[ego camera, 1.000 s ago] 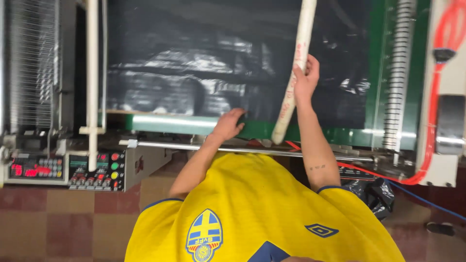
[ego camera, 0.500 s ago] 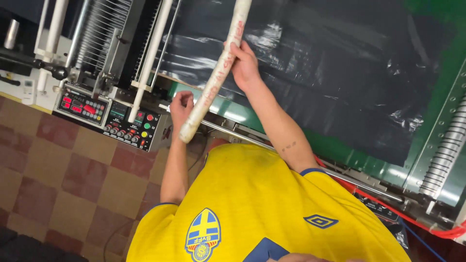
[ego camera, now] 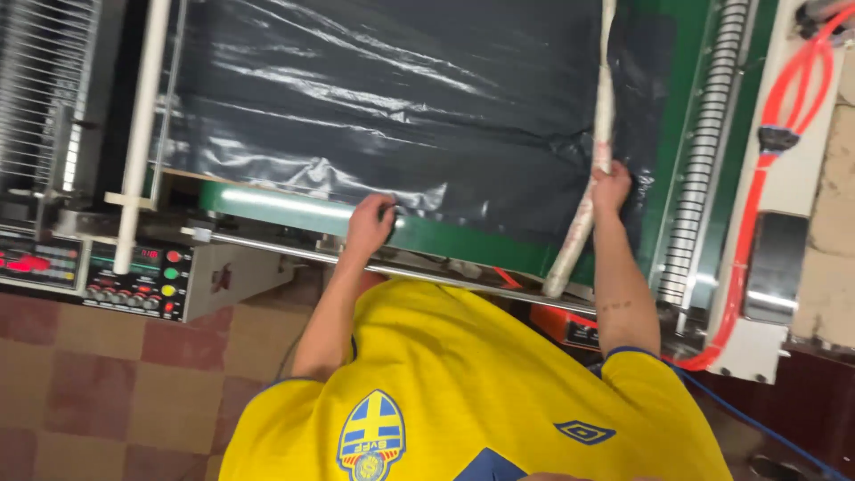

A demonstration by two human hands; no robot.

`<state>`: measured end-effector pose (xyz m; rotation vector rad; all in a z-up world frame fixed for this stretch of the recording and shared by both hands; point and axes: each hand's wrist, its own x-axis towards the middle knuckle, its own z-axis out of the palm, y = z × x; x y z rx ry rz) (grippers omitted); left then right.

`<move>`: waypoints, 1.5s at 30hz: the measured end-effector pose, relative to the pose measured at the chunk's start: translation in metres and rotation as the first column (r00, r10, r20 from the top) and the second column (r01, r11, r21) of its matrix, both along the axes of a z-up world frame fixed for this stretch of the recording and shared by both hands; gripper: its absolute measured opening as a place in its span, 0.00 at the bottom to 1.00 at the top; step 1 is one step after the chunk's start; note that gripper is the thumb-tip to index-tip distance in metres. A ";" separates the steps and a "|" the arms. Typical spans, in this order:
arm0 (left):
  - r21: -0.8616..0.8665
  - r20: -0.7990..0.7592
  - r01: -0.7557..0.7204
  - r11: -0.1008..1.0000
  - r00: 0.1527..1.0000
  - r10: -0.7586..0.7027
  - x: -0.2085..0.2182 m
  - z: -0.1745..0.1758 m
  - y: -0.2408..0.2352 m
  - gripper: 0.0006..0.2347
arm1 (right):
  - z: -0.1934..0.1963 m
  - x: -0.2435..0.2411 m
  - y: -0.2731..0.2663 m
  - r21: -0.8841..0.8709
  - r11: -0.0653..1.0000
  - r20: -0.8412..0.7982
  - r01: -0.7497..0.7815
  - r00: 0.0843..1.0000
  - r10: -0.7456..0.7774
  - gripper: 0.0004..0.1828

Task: The person uses a long white pole to roll a large black plastic sheet onto a conveyor belt. They guide the sheet with one hand while rotating the pole with the other, repeatedly winding the material until the belt is covered.

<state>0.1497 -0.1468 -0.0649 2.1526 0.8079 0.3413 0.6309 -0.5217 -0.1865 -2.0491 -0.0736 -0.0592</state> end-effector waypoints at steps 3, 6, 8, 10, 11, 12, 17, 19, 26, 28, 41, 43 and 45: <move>0.174 -0.091 0.247 0.953 0.968 -0.234 0.047 0.003 -0.031 0.15 | -0.006 0.016 -0.045 0.007 0.996 -0.065 0.090 0.994 -0.089 0.17; 0.177 -0.487 0.495 0.851 0.795 -0.361 0.069 -0.016 -0.054 0.26 | 0.017 0.006 -0.038 -0.232 0.953 -0.067 0.196 0.974 -0.217 0.23; 0.182 -0.491 0.506 0.843 0.790 -0.367 0.065 -0.005 -0.060 0.26 | 0.037 -0.010 -0.017 -0.093 0.978 -0.046 0.188 0.980 -0.193 0.22; 0.190 -0.495 0.516 0.835 0.785 -0.373 0.059 0.002 -0.054 0.26 | 0.060 -0.030 0.014 0.050 0.984 -0.022 0.170 0.985 -0.169 0.21; 0.126 -0.444 0.496 0.859 0.803 -0.398 0.050 0.003 -0.050 0.25 | 0.072 -0.046 0.030 0.121 0.984 -0.011 0.132 0.991 -0.132 0.22; 0.060 -0.391 0.476 0.877 0.820 -0.419 0.041 0.004 -0.045 0.24 | 0.083 -0.063 0.046 0.191 0.977 0.002 0.093 0.996 -0.095 0.24; 0.063 -0.278 0.338 0.939 0.909 -0.309 -0.021 -0.021 0.013 0.21 | 0.158 -0.155 0.174 0.418 0.908 -0.084 -0.019 0.995 0.059 0.21; 0.086 -0.263 0.269 0.959 0.935 -0.238 -0.051 -0.023 0.041 0.19 | 0.166 -0.188 0.231 0.486 0.873 -0.139 -0.050 0.981 0.134 0.19; 0.164 0.052 -0.033 0.986 0.998 0.025 -0.144 0.039 0.099 0.14 | 0.205 -0.318 0.389 0.747 0.590 -0.001 -0.307 0.886 0.463 0.20; 0.183 0.085 -0.096 0.978 0.993 0.081 -0.155 0.049 0.120 0.14 | 0.230 -0.343 0.437 0.802 0.468 0.059 -0.371 0.830 0.555 0.18; 0.115 0.027 -0.038 0.993 0.999 0.035 -0.090 0.036 0.092 0.10 | 0.125 -0.271 0.395 0.727 0.636 -0.116 -0.259 0.866 0.486 0.20; 0.121 0.037 0.021 0.992 0.999 -0.026 -0.057 0.024 0.074 0.11 | 0.090 -0.206 0.311 0.623 0.747 -0.091 -0.232 0.927 0.364 0.20; 0.099 0.055 0.037 0.994 0.998 -0.043 -0.029 0.007 0.048 0.11 | 0.073 -0.150 0.208 0.320 0.937 -0.063 -0.138 0.984 0.166 0.19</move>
